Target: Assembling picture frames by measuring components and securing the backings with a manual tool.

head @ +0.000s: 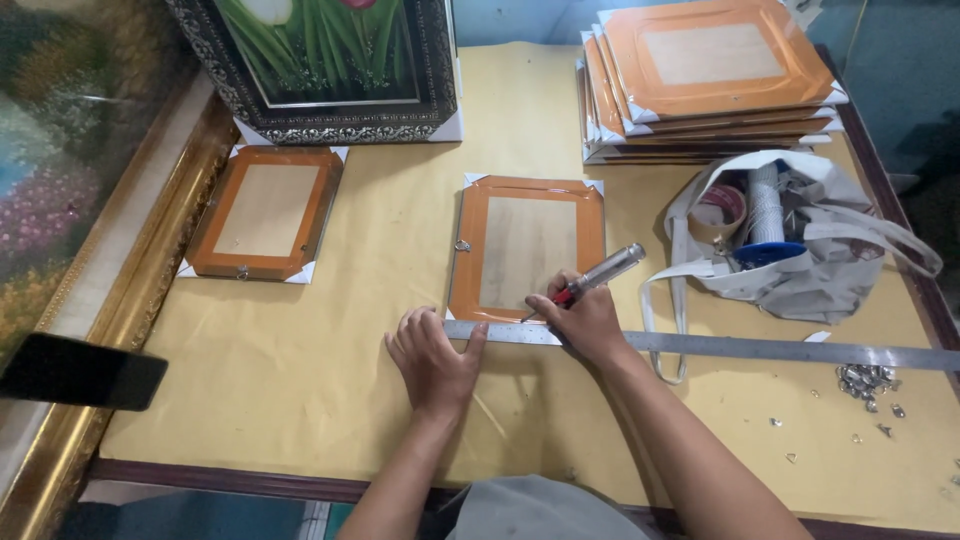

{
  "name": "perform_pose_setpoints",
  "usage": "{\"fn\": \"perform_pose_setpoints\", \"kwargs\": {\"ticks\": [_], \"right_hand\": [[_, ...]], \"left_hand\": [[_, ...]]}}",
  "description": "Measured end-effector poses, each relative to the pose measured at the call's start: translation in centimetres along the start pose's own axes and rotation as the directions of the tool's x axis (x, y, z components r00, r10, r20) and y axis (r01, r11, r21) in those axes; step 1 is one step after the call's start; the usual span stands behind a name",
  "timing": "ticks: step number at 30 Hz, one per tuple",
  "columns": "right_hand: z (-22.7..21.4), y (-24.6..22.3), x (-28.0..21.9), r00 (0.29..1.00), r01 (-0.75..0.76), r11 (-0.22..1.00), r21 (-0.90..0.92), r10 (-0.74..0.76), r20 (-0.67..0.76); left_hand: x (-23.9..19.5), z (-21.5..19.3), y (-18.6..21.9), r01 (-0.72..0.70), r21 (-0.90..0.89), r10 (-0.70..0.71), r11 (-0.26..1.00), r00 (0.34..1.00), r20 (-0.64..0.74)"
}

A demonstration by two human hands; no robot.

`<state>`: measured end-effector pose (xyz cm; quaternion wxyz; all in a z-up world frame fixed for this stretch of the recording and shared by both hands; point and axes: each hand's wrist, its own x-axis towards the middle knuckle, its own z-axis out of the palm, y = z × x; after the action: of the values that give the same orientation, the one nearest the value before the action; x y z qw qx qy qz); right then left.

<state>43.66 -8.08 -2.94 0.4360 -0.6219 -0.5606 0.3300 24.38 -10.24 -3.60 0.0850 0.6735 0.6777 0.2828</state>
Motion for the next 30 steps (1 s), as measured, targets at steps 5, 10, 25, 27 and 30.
{"fn": "perform_pose_setpoints", "kwargs": {"ticks": [5,10,25,27,30], "right_hand": [[0.2,2.2,0.7,0.999,0.021,0.998,-0.062,-0.023,-0.042],[0.2,2.2,0.6,0.998,0.023,0.999,-0.049,-0.026,-0.052],[0.6,2.5,0.5,0.997,0.071,0.997,-0.042,-0.072,-0.040],[0.6,2.3,0.5,0.995,0.086,0.994,-0.063,-0.089,-0.049],[0.5,3.3,0.9,0.995,0.091,0.995,-0.042,-0.093,-0.046]], "left_hand": [[-0.1,0.0,0.0,-0.004,-0.006,0.004,1.000,1.000,-0.016],[0.0,-0.1,0.0,-0.007,-0.006,0.006,1.000,1.000,-0.010],[0.0,0.2,-0.1,-0.009,0.006,0.009,1.000,1.000,-0.009],[0.1,0.1,0.0,0.002,-0.005,-0.002,1.000,1.000,0.000],[0.1,0.0,0.0,0.004,0.007,-0.004,1.000,1.000,0.007]]}}
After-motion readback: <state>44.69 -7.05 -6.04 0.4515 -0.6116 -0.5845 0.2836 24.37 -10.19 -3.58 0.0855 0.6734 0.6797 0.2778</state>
